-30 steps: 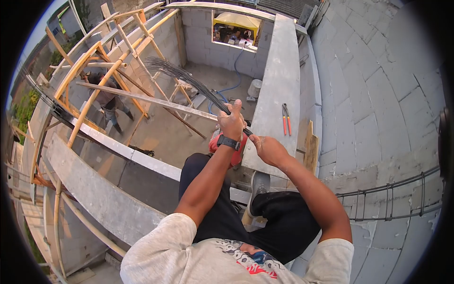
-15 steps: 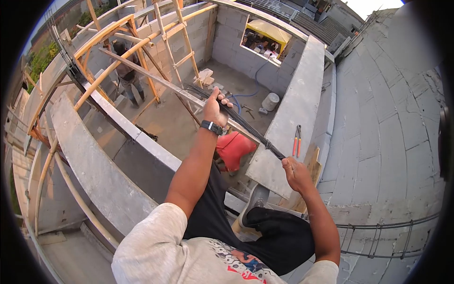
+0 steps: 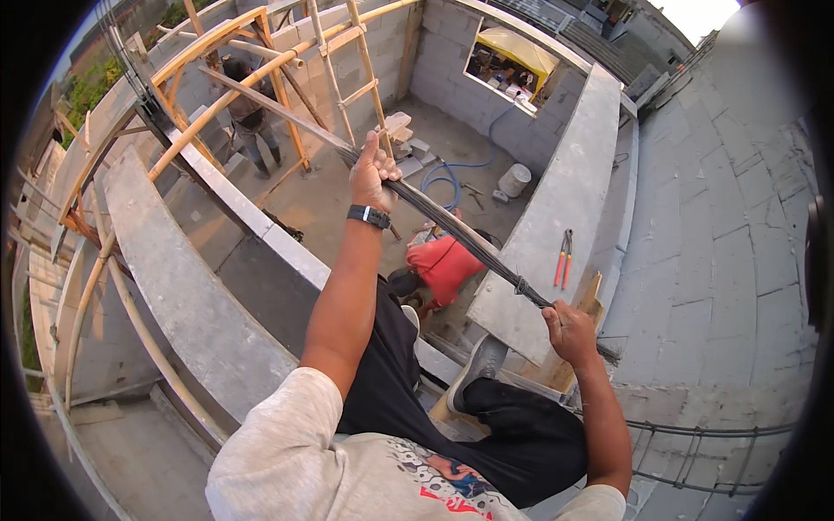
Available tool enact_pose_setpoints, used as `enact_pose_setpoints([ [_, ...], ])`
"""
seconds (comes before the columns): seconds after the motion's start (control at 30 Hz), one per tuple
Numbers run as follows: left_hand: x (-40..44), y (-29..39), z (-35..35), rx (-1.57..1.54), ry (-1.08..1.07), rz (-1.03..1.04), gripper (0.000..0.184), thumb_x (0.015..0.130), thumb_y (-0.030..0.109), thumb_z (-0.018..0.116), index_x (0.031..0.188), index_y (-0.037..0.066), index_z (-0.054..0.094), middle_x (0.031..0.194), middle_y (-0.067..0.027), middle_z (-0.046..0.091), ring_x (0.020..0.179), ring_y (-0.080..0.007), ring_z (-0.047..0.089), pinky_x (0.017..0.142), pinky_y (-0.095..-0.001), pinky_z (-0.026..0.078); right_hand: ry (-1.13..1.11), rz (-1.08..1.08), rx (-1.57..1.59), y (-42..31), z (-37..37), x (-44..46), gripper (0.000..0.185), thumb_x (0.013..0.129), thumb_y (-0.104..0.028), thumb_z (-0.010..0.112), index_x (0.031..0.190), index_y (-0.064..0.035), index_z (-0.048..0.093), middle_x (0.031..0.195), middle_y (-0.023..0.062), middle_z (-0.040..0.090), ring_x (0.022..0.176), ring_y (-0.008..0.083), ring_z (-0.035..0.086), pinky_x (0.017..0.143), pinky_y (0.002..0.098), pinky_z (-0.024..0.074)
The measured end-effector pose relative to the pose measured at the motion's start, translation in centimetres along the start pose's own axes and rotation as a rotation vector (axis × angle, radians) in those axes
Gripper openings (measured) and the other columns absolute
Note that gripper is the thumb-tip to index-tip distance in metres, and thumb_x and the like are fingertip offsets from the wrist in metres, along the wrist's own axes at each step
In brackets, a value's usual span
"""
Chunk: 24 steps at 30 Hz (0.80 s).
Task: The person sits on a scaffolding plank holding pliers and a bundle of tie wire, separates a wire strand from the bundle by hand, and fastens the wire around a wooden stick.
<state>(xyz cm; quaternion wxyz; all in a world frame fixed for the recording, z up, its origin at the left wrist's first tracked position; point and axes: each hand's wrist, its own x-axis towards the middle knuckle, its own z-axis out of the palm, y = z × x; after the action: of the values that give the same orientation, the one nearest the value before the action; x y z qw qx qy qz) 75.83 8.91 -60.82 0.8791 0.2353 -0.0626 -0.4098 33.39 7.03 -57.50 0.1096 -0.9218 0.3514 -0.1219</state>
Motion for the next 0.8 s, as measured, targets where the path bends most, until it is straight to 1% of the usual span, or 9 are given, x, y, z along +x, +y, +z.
enact_pose_setpoints([
  [0.17, 1.9, 1.7, -3.1, -0.409, 0.31, -0.175, 0.045, 0.096, 0.039, 0.054, 0.061, 0.018, 0.036, 0.05, 0.0076, 0.028, 0.041, -0.0075, 0.029, 0.04, -0.0225, 0.028, -0.082, 0.108, 0.167, 0.3, 0.5, -0.3, 0.045, 0.098, -0.044, 0.045, 0.076, -0.0053, 0.052, 0.062, 0.0169, 0.054, 0.06, 0.0382, 0.056, 0.056, 0.0461, 0.0418],
  [0.3, 0.5, 2.2, -1.8, -0.349, 0.438, 0.107, 0.049, 0.098, 0.039, 0.047, 0.058, 0.018, 0.031, 0.048, 0.0071, 0.024, 0.039, -0.0083, 0.022, 0.038, -0.0224, 0.025, -0.36, 0.273, 0.469, -0.2, -0.3, 0.4, 0.055, 0.099, -0.051, 0.039, 0.078, -0.0048, 0.06, 0.057, 0.0096, 0.047, 0.058, 0.0242, 0.051, 0.059, 0.0356, 0.0403],
  [0.43, -0.6, 2.9, 0.3, -0.04, 0.134, 0.327, 0.046, 0.097, 0.038, 0.049, 0.061, 0.019, 0.028, 0.05, 0.006, 0.018, 0.041, -0.0087, 0.016, 0.04, -0.024, 0.02, -0.501, 0.431, 0.528, -0.6, -0.3, 0.9, 0.062, 0.098, -0.055, 0.036, 0.076, -0.0035, 0.062, 0.058, 0.0061, 0.044, 0.058, 0.0177, 0.046, 0.06, 0.0325, 0.0391],
  [0.5, -1.0, 3.1, 0.8, 0.06, 0.052, 0.22, 0.045, 0.097, 0.037, 0.049, 0.062, 0.019, 0.028, 0.051, 0.0059, 0.018, 0.042, -0.0082, 0.017, 0.04, -0.0251, 0.019, -0.493, 0.423, 0.479, -0.3, -0.1, 0.1, 0.063, 0.098, -0.056, 0.036, 0.076, -0.0038, 0.062, 0.058, 0.0052, 0.044, 0.059, 0.0165, 0.046, 0.06, 0.0321, 0.039],
  [0.6, -0.1, 2.7, -1.5, -0.072, -0.184, 0.028, 0.046, 0.097, 0.039, 0.051, 0.063, 0.016, 0.03, 0.051, 0.0047, 0.026, 0.041, -0.0086, 0.026, 0.042, -0.0247, 0.028, -0.451, 0.414, 0.422, -0.2, -1.0, -0.4, 0.064, 0.097, -0.057, 0.037, 0.076, -0.0037, 0.063, 0.058, 0.0048, 0.044, 0.06, 0.0157, 0.046, 0.06, 0.0314, 0.039],
  [0.7, 1.6, 2.7, -3.0, -0.457, 0.011, -0.11, 0.046, 0.097, 0.044, 0.051, 0.063, 0.016, 0.034, 0.052, 0.0052, 0.028, 0.043, -0.0081, 0.03, 0.045, -0.0232, 0.033, -0.342, 0.421, 0.469, -1.1, -2.8, -0.3, 0.063, 0.097, -0.057, 0.039, 0.077, -0.0032, 0.064, 0.059, 0.0062, 0.047, 0.06, 0.0175, 0.047, 0.06, 0.0319, 0.0394],
  [0.73, 2.3, 2.6, -4.2, -0.475, -0.272, -0.11, 0.043, 0.095, 0.05, 0.05, 0.076, 0.011, 0.05, 0.062, 0.0004, 0.049, 0.055, -0.0135, 0.049, 0.062, -0.0294, 0.047, -0.279, 0.429, 0.507, -1.3, -3.0, -0.1, 0.063, 0.097, -0.057, 0.04, 0.077, -0.003, 0.064, 0.059, 0.0073, 0.049, 0.06, 0.0191, 0.048, 0.06, 0.0327, 0.0397],
  [0.77, 3.1, 1.7, -5.3, -0.467, -0.274, -0.126, 0.043, 0.095, 0.05, 0.05, 0.076, 0.011, 0.05, 0.062, 0.0004, 0.049, 0.055, -0.0135, 0.049, 0.062, -0.0294, 0.047, -0.272, 0.443, 0.517, -1.5, -3.0, 0.1, 0.063, 0.097, -0.057, 0.04, 0.077, -0.003, 0.064, 0.059, 0.0073, 0.049, 0.06, 0.0191, 0.048, 0.06, 0.0327, 0.0397],
  [0.8, 0.5, 1.7, -1.1, -0.357, -0.134, -0.079, 0.046, 0.091, 0.055, 0.053, 0.095, 0.008, 0.052, 0.079, -0.0059, 0.055, 0.071, -0.0188, 0.055, 0.073, -0.0353, 0.048, -0.159, 0.389, 0.521, -1.7, -3.0, 0.5, 0.062, 0.097, -0.057, 0.041, 0.077, -0.0026, 0.064, 0.06, 0.0079, 0.049, 0.06, 0.0191, 0.047, 0.059, 0.0331, 0.0391],
])
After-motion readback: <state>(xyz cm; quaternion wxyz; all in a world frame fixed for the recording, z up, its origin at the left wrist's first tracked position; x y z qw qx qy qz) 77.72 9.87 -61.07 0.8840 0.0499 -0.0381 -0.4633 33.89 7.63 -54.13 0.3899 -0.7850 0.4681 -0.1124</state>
